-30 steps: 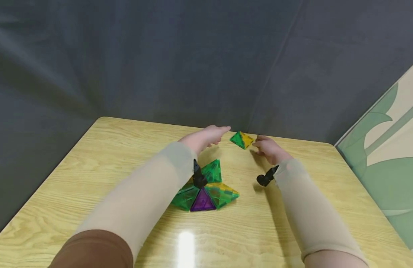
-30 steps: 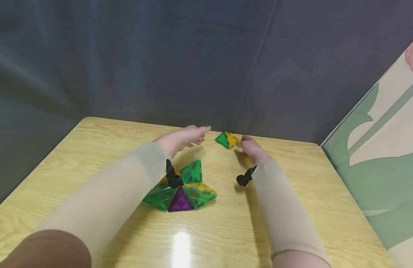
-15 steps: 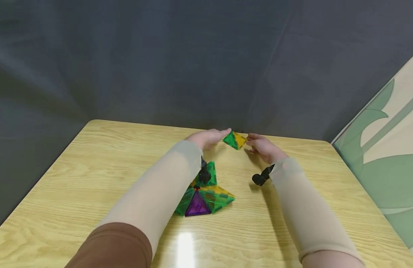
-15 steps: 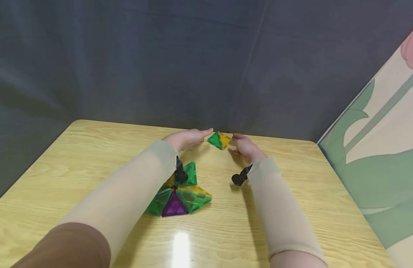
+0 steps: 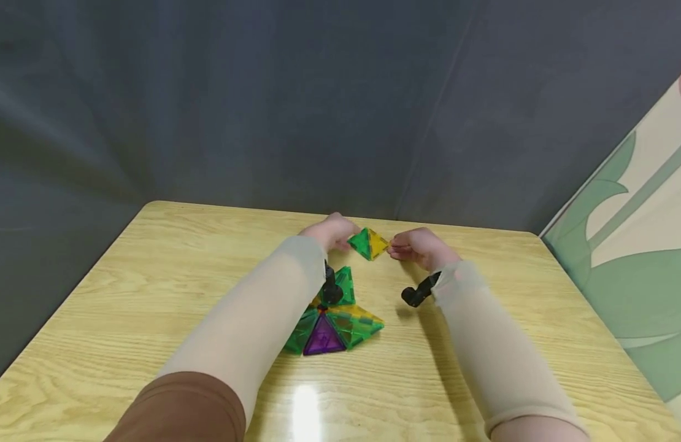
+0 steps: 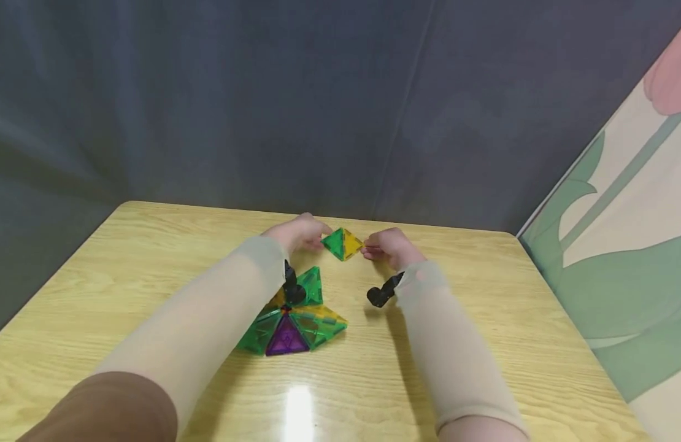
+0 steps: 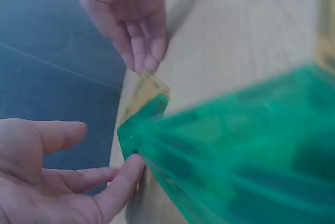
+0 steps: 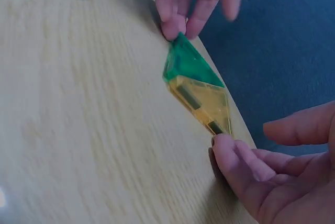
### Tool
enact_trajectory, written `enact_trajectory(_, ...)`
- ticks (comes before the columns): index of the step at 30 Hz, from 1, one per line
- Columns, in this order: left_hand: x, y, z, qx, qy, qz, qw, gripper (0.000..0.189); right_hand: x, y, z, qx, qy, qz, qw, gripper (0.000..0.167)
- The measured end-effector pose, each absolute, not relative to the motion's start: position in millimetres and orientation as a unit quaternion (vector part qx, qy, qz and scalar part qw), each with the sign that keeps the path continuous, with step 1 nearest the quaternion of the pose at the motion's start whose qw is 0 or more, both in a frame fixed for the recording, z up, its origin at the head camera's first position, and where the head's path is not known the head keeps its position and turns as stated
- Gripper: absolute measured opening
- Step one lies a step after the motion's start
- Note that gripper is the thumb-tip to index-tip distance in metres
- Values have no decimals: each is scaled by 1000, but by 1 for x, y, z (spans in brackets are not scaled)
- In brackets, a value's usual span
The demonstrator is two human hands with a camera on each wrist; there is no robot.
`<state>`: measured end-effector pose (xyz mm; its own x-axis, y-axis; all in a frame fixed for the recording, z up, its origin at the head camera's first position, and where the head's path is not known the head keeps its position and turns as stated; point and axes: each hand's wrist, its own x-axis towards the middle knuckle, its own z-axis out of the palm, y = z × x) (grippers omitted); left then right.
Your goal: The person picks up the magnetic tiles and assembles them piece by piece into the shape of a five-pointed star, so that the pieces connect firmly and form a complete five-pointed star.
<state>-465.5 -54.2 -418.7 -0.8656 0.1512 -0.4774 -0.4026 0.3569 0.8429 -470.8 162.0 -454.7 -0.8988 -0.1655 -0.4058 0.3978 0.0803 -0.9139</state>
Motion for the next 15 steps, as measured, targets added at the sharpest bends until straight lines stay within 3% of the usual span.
enact_trajectory(5, -474, -54, -436, -114, 815, 519, 231, 47, -468, 155, -458, 91, 700, -669, 233, 39)
enact_trajectory(15, -485, -53, -446, -158, 814, 515, 219, 39, -461, 147, -455, 94, 712, -655, 234, 36)
